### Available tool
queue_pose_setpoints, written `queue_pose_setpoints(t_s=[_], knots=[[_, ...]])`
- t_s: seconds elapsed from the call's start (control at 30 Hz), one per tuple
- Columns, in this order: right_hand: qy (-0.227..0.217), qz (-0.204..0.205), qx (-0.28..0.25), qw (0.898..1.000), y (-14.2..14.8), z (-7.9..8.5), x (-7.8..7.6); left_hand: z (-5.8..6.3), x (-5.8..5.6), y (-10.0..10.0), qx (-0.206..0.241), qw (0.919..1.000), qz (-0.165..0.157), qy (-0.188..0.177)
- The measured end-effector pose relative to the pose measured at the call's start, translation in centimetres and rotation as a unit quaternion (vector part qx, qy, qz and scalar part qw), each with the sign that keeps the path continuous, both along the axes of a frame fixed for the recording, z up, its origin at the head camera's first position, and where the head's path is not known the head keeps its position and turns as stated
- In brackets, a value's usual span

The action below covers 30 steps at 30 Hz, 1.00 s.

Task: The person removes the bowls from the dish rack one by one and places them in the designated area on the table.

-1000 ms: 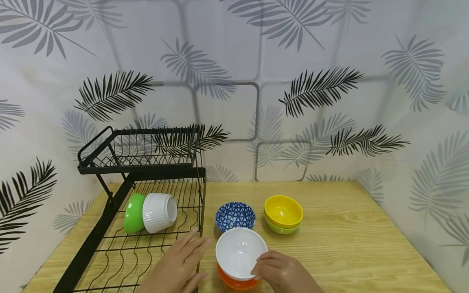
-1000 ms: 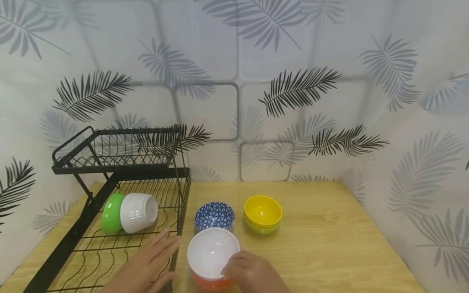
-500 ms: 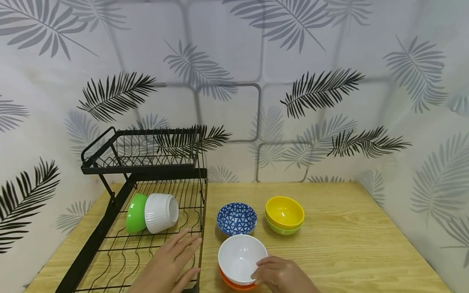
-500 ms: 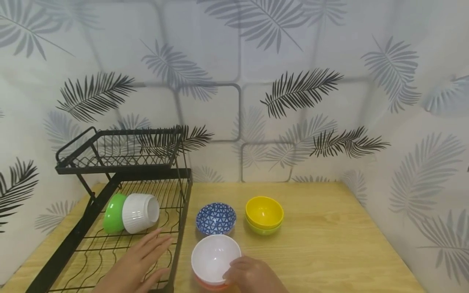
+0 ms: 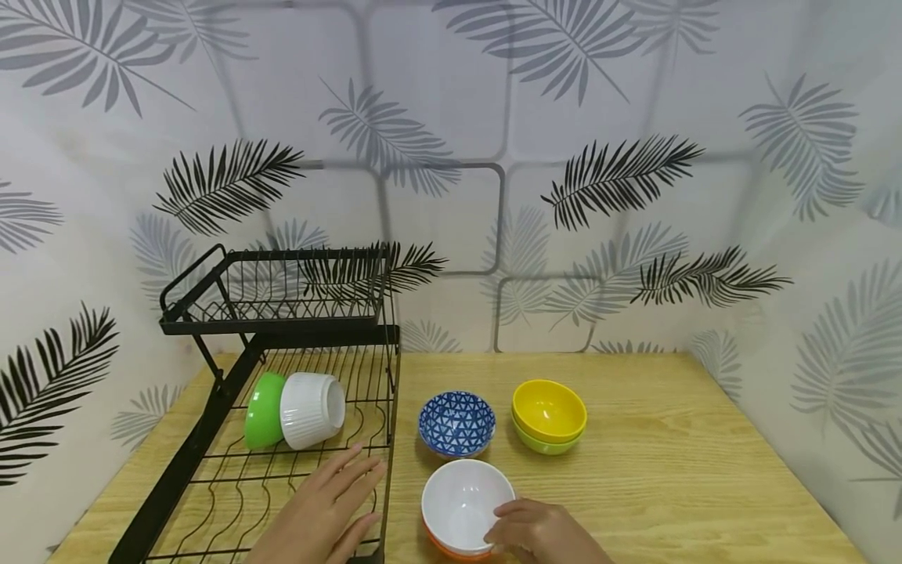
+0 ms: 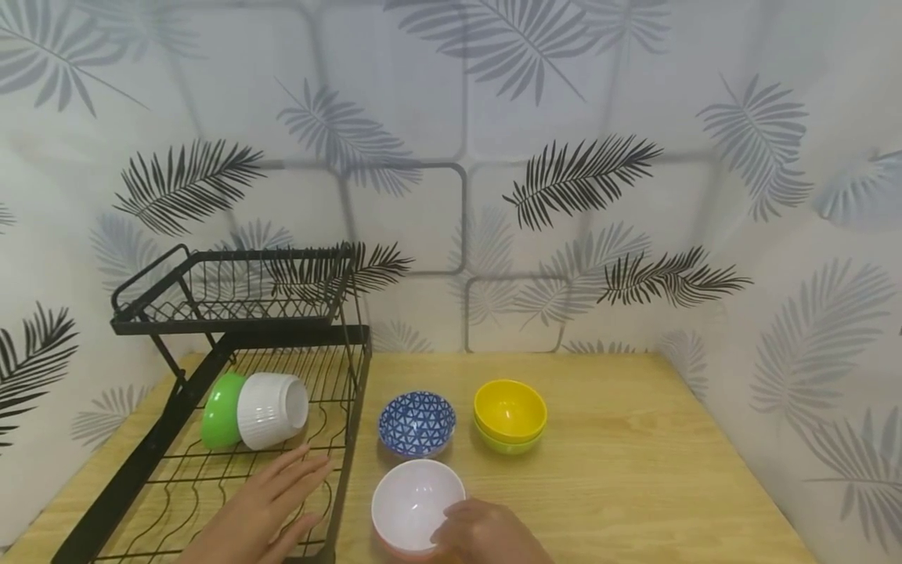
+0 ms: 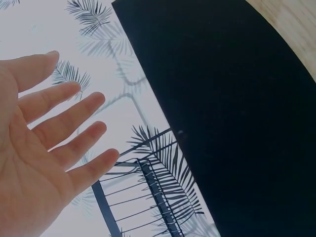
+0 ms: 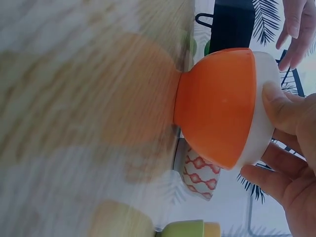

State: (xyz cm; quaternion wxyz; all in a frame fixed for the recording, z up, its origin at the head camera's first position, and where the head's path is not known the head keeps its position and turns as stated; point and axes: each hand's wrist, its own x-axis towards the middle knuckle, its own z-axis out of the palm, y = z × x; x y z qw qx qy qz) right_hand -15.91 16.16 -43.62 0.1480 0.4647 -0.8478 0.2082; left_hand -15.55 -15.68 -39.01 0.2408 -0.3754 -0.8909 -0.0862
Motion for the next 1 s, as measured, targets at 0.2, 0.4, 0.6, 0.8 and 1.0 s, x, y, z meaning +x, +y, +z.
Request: queue_pose_setpoints(t_s=[0.2, 0.4, 0.6, 0.8, 1.0], knots=[[-0.004, 0.001, 0.006, 1.000, 0.0, -0.1, 0.0, 0.3, 0.1, -0.4, -0.005, 0.9987, 0.022, -0.045], [0.005, -0.008, 0.046, 0.999, 0.0, 0.1, 0.1, 1.1, -0.3, -0.9, -0.005, 0.9976, 0.025, -0.064], [0.039, -0.014, 0.056, 0.998, -0.3, 0.3, 0.3, 2.4, -0.4, -1.7, 0.035, 0.9982, 0.045, -0.021], [0.045, -0.043, 0.039, 0.997, 0.0, 0.6, 0.8, 4.7, -0.3, -3.1, 0.102, 0.9925, 0.067, -0.002], [-0.014, -0.087, 0.038, 0.995, 0.4, 1.1, 1.4, 6.1, -1.4, -4.5, 0.139, 0.9865, 0.075, -0.044]])
